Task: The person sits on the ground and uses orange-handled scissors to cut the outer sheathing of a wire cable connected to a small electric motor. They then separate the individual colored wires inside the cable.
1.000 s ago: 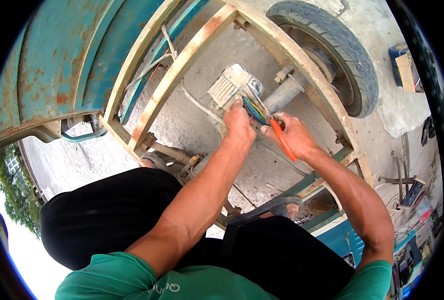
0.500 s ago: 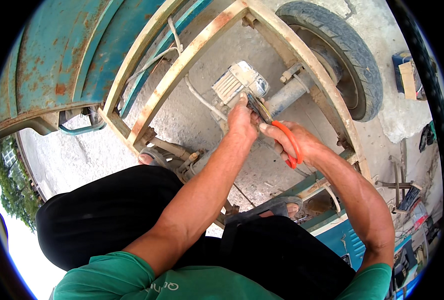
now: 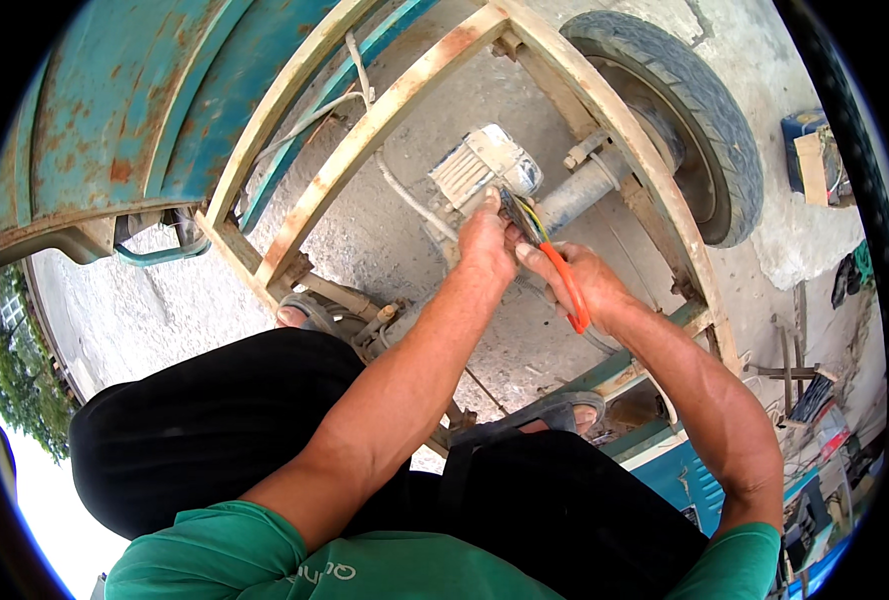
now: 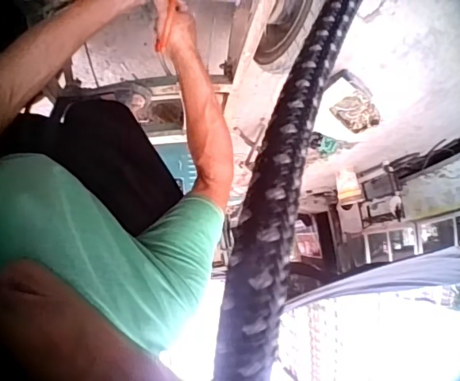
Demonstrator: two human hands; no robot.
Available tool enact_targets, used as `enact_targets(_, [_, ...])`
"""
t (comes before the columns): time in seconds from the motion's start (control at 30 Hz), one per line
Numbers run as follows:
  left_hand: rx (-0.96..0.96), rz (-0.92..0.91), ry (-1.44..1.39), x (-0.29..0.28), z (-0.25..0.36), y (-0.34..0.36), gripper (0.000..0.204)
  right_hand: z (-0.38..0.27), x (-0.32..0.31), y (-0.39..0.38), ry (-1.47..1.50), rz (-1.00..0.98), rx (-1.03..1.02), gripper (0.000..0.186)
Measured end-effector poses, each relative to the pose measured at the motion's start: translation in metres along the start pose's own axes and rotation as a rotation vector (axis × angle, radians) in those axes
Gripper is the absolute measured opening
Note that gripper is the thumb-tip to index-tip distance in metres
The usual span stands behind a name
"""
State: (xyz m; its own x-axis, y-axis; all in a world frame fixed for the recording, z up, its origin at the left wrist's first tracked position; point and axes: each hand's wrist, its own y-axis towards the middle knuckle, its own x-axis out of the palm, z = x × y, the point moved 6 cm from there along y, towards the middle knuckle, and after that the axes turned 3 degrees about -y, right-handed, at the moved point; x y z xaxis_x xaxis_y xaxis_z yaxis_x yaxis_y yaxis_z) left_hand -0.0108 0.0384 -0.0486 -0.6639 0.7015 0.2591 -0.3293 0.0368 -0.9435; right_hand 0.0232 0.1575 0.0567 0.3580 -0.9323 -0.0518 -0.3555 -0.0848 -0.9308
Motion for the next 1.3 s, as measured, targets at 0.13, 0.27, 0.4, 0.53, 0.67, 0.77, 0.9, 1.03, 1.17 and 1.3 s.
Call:
enact_targets(0.13, [0.013, -0.024, -0.013, -0.001, 0.001, 0.001, 0.029, -0.007, 0.001, 0.0, -0.105, 0.062, -0.032, 0.064])
enact_targets(0.27, [0.019, -0.05, 0.014, -0.004, 0.002, 0.002, 0.03, -0.013, -0.005, 0.003, -0.241, 0.098, -0.038, 0.075])
enact_targets(0.4, [0.055, -0.052, 0.001, -0.003, 0.002, 0.003, 0.026, -0.018, -0.009, 0.008, -0.295, 0.11, -0.059, 0.079])
enact_targets(0.53, [0.117, -0.095, 0.032, -0.001, 0.003, -0.002, 0.022, -0.025, -0.012, 0.012, -0.305, 0.122, -0.033, 0.071])
enact_targets(0.67, [0.133, -0.082, 0.119, -0.005, 0.005, -0.003, 0.022, -0.035, -0.017, 0.011, -0.354, 0.09, 0.008, 0.071])
enact_targets(0.77, [0.141, -0.103, 0.16, -0.005, 0.009, -0.004, 0.022, -0.032, -0.021, 0.014, -0.377, 0.073, -0.01, 0.066])
enact_targets(0.9, [0.141, -0.132, 0.191, -0.004, 0.014, -0.008, 0.02, -0.024, -0.018, 0.009, -0.141, -0.005, -0.023, 0.053])
enact_targets(1.03, [0.131, -0.167, 0.254, -0.006, 0.019, -0.01, 0.018, -0.03, -0.011, -0.007, -0.106, -0.045, -0.086, 0.043])
enact_targets(1.17, [0.138, -0.157, 0.269, -0.007, 0.024, -0.012, 0.018, -0.071, -0.032, -0.026, -0.278, 0.093, -0.255, 0.041])
enact_targets(1.3, [0.313, -0.179, 0.569, -0.011, 0.031, 0.001, 0.017, -0.068, -0.05, -0.013, -0.405, 0.364, -0.369, 0.032])
